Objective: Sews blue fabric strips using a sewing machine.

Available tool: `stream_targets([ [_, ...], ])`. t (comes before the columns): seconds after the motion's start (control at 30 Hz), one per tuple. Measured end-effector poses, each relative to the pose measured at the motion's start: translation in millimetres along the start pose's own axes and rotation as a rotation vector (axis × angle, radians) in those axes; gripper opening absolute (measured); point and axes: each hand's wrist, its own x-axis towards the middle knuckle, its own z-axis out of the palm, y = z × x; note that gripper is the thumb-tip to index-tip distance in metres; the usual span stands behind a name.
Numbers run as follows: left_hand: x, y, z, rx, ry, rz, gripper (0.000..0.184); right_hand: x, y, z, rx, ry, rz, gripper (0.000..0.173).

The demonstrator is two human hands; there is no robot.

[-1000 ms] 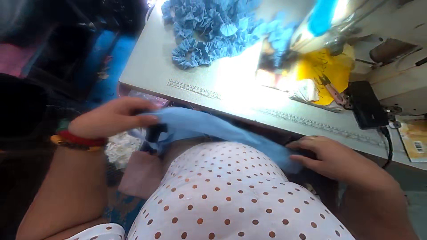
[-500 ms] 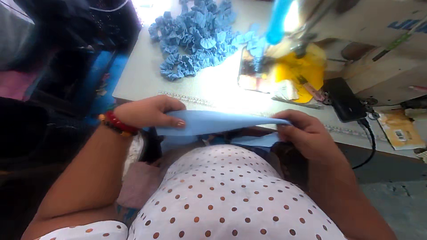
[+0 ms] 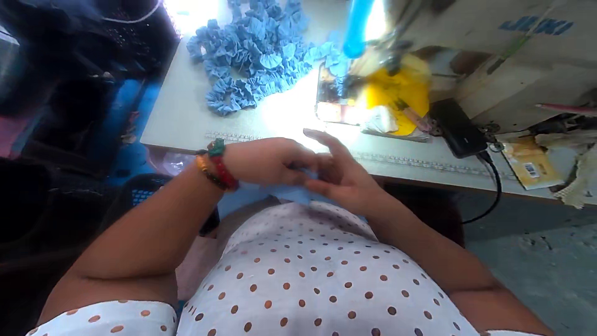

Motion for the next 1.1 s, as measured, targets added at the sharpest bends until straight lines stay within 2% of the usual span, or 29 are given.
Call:
stream_targets([
  [0.13,-23.0,-18.1,-10.2,-0.285,0.086,-0.155,0.033,-3.9,6.3,-11.5,-0.038,0.063,0.029,0.049],
  [0.17,-29.7,-23.2,-9.8,-0.332,0.137,-0.172,0.035,-7.1,8.4,-15.6,-0.074,0.074,0.009,0.039],
  [0.23,-41.6,-32.8,-6.6,-0.383,0.226,-0.172,0.026,-13.3,11.3,-24.2,-0.148,0.099,-0.034,0.018],
  [0.3,-52.2,-42.8,-1.3,-0.398,0.291,-0.139,0.017,-16.6,12.5,-33.2,-0.255,0.103,-0.076,0.017],
  [0.37,-59.0,-48.2,5.5,-0.465,0.348,-0.134,0.021,-19.6,13.2,-38.7,-0.399,0.103,-0.100,0.017],
  [0.43,-61.5,-47.7,13.3,-0.528,0.391,-0.158,0.013,-21.6,13.5,-39.3,-0.604,0.084,-0.098,0.031],
  [0.47,-60.3,-46.1,18.4,-0.487,0.415,-0.171,0.015,-21.1,13.7,-36.9,-0.709,0.070,-0.107,0.037],
  [0.53,-55.0,-43.6,28.7,-0.201,0.490,-0.192,0.042,-19.4,15.4,-30.8,-0.854,0.041,-0.115,0.036],
  [0.6,-49.8,-43.4,35.2,0.073,0.588,-0.190,0.042,-18.1,16.8,-28.3,-0.910,0.046,-0.127,0.024],
  [0.67,-49.4,-48.4,35.0,0.137,0.688,-0.155,0.034,-17.6,16.9,-32.0,-0.900,0.087,-0.150,0.014],
  [0.77,-55.6,-59.6,33.6,-0.121,0.783,-0.021,0.019,-19.3,17.5,-43.4,-0.808,0.156,-0.178,0.016],
  [0.9,-58.7,-59.4,41.7,-0.379,0.864,0.094,0.011,-25.8,17.9,-51.5,-0.700,0.261,-0.181,0.019],
  [1.1,-53.2,-46.5,67.1,-0.634,1.003,0.189,0.020,-34.3,18.9,-50.8,-0.536,0.365,-0.145,0.014],
])
